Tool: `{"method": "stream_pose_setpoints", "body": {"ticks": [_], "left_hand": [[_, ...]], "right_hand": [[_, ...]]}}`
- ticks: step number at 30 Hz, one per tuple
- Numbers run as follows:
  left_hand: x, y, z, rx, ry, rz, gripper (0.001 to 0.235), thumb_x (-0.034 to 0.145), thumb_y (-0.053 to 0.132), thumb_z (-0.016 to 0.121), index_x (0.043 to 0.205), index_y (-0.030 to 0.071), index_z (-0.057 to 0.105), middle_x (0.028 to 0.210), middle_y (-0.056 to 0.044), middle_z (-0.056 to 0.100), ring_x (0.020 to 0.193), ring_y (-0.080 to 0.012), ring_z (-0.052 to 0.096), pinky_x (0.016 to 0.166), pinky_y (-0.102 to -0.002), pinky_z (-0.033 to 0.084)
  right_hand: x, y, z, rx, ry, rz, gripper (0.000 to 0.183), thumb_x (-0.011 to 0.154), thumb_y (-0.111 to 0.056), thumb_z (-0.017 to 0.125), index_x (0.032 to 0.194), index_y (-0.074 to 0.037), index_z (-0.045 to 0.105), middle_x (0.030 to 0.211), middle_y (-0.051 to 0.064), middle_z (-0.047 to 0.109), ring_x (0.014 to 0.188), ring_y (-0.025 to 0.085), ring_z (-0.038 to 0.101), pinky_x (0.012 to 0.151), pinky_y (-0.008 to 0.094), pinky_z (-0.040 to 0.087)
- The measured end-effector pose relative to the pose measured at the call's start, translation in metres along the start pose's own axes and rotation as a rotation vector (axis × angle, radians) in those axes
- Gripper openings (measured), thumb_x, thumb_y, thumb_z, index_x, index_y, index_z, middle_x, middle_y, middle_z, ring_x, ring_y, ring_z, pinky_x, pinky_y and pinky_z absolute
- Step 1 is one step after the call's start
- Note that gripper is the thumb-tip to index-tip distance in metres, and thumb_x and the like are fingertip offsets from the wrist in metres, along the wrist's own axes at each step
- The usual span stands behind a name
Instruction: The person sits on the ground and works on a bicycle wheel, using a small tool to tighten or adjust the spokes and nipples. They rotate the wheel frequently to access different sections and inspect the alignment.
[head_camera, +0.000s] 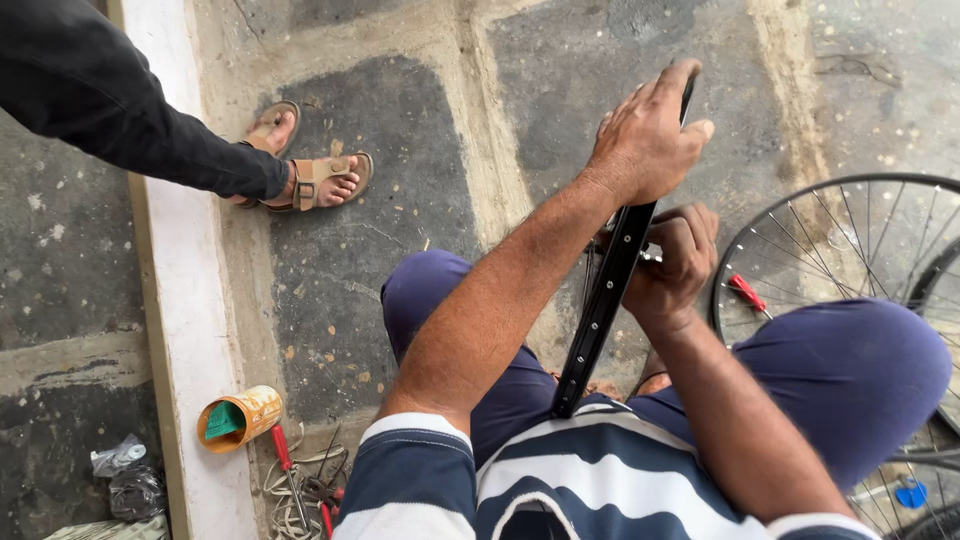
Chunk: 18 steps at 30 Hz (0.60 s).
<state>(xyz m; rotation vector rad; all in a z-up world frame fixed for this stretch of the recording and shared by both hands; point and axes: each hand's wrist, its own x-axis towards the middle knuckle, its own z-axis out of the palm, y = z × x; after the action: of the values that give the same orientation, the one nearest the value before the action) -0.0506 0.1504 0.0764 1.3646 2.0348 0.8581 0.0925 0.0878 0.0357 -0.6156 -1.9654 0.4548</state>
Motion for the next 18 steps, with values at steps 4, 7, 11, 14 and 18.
{"method": "stream_pose_setpoints", "body": {"ticks": [4, 7, 11, 14, 18], "left_hand": [[-0.003, -0.009, -0.001, 0.007, -0.001, 0.007, 0.068, 0.092, 0.034, 0.061, 0.152, 0.014, 0.034, 0.14, -0.013, 0.059, 0.132, -0.0299, 0.057, 0.114, -0.055, 0.039], [-0.001, -0.011, -0.004, -0.019, 0.008, 0.008, 0.07, 0.093, 0.035, 0.06, 0.153, 0.013, 0.033, 0.146, -0.015, 0.055, 0.136, -0.0309, 0.053, 0.116, -0.053, 0.037], [-0.001, -0.012, 0.003, -0.004, 0.017, 0.042, 0.07, 0.094, 0.036, 0.06, 0.153, 0.012, 0.033, 0.151, -0.015, 0.051, 0.141, -0.0316, 0.049, 0.118, -0.053, 0.034], [-0.004, -0.016, 0.0, -0.036, 0.039, 0.075, 0.069, 0.096, 0.035, 0.06, 0.155, 0.01, 0.032, 0.153, -0.018, 0.05, 0.141, -0.0334, 0.049, 0.118, -0.053, 0.035], [0.0, -0.013, 0.002, -0.063, 0.041, 0.033, 0.07, 0.092, 0.034, 0.061, 0.153, 0.012, 0.034, 0.147, -0.014, 0.055, 0.134, -0.03, 0.056, 0.115, -0.052, 0.04]], "right_hand": [[-0.016, 0.025, -0.005, 0.472, -0.211, 0.2, 0.021, 0.091, -0.003, 0.074, 0.111, 0.0, 0.066, 0.107, 0.011, 0.07, 0.1, 0.023, 0.066, 0.089, 0.031, 0.052], [-0.019, 0.035, -0.014, 0.907, -0.426, 0.564, 0.026, 0.1, -0.009, 0.068, 0.124, 0.001, 0.067, 0.111, 0.007, 0.07, 0.104, 0.017, 0.063, 0.094, 0.033, 0.051], [0.007, 0.035, -0.031, 1.064, -0.646, 0.735, 0.034, 0.099, -0.014, 0.062, 0.129, -0.001, 0.064, 0.113, 0.004, 0.071, 0.104, 0.014, 0.064, 0.092, 0.032, 0.051], [0.026, 0.03, -0.033, 0.614, -0.722, 0.447, 0.045, 0.086, -0.023, 0.073, 0.123, 0.001, 0.065, 0.107, 0.007, 0.071, 0.093, 0.017, 0.067, 0.075, 0.032, 0.052], [0.009, 0.017, -0.012, -0.135, -0.25, -0.001, 0.031, 0.076, -0.018, 0.086, 0.081, -0.003, 0.06, 0.081, 0.014, 0.06, 0.084, 0.032, 0.061, 0.085, 0.044, 0.045]]}}
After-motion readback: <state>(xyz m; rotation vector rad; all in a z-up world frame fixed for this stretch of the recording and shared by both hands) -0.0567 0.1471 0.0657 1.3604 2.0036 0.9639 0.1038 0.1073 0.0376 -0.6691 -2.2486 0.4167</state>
